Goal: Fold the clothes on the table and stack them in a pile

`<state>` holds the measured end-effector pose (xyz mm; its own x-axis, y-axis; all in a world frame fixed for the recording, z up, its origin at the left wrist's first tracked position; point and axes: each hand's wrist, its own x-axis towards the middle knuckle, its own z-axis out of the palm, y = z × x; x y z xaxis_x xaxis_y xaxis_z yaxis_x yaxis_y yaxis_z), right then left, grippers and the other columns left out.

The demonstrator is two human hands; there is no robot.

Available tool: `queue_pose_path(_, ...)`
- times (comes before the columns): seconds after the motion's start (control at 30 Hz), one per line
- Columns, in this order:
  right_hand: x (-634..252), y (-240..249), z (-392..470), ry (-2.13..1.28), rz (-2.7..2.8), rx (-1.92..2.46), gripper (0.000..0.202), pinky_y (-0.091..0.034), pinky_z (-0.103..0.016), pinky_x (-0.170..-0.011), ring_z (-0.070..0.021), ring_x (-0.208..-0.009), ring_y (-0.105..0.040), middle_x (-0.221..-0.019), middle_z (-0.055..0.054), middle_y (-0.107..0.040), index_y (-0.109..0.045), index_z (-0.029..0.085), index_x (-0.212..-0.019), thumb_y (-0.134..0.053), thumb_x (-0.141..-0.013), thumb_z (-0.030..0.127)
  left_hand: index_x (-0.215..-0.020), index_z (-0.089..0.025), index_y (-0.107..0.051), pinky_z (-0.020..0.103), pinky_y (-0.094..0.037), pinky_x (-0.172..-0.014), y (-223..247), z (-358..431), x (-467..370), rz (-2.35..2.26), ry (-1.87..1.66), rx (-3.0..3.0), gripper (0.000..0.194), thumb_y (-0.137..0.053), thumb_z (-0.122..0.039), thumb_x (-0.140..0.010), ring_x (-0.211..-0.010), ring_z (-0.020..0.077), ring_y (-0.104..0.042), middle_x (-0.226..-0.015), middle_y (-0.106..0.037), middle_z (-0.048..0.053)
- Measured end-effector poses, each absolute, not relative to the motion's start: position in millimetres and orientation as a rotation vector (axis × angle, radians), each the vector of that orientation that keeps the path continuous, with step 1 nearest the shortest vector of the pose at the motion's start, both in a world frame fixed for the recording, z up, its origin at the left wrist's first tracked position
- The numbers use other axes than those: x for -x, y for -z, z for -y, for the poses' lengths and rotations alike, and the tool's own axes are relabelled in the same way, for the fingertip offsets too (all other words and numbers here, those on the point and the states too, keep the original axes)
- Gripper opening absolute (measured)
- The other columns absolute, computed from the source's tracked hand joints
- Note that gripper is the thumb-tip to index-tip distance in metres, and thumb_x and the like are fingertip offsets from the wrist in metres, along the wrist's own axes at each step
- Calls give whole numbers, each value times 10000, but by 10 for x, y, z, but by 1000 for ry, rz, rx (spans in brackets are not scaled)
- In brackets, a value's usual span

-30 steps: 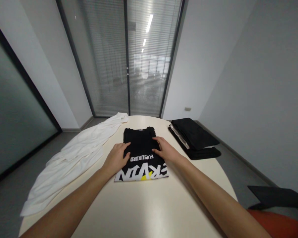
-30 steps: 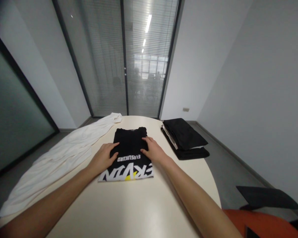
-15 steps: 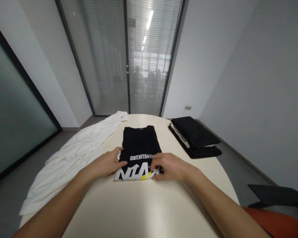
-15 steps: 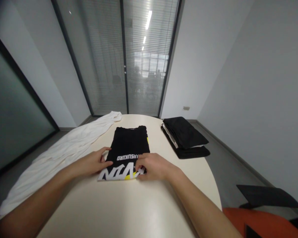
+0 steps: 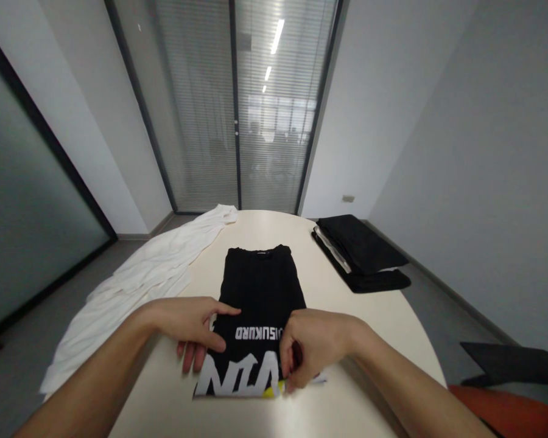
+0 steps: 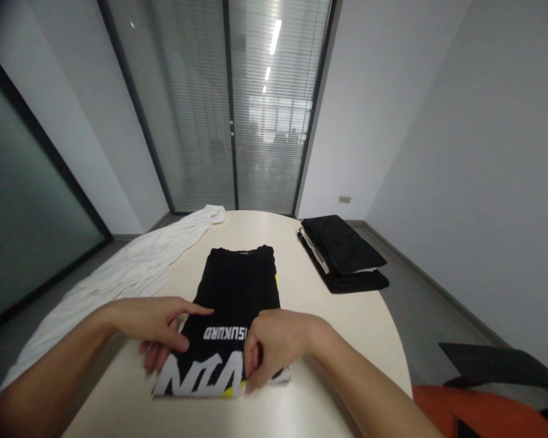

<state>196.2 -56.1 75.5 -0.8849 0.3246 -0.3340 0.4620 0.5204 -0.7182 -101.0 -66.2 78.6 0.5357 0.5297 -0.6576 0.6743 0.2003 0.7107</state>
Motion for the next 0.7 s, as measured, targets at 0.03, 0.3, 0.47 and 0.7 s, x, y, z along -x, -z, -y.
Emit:
queue_pose_path(0.03, -1965, -770, 552, 1303, -2620, -686, 207, -411, -178, -550, -96, -601, -633, -717, 37, -739, -801, 228, -853, -794, -737, 400, -1527, -230, -371, 272, -422, -466, -764, 620, 1006, -1155, 46, -1536, 823, -682, -505, -816, -467, 205, -636, -608, -712, 1)
queue_pose_path(0.3, -2204, -541, 12, 382, -2937, -2022, 282, -405, -281, -661, -176, -706, -629, -838, -32, -720, -684, 237, -1123, -574, -923, 402, -1209, -248, -646, 290, -426, -629, -290, 177, 931, -1837, -908, -1949, 431, -518, -529, -909, -672, 182, -622, -966, -729, 36)
queue_pose_path(0.47, -2233, -231, -199, 714, -2984, -2071, 427, -454, -290, -694, -176, -727, -627, -908, -29, -702, -587, 246, -1295, -570, -915, 440, -1229, -233, -679, 341, -479, -794, -145, 78, 891, -1656, -994, -2037, 440, -526, -500, -914, -852, 228, -641, -952, -711, 57)
queue_pose_path(0.7, -2131, -60, -257, 1051, -3106, -1971, 368, -485, -326, -793, -176, -802, -613, -1012, -46, -709, -690, 237, -1213, -556, -874, 278, -1308, -200, -636, 426, -484, -966, -66, 42, 848, -1351, -1159, -1728, 516, -662, -430, -847, -1018, 254, -660, -1107, -713, 91)
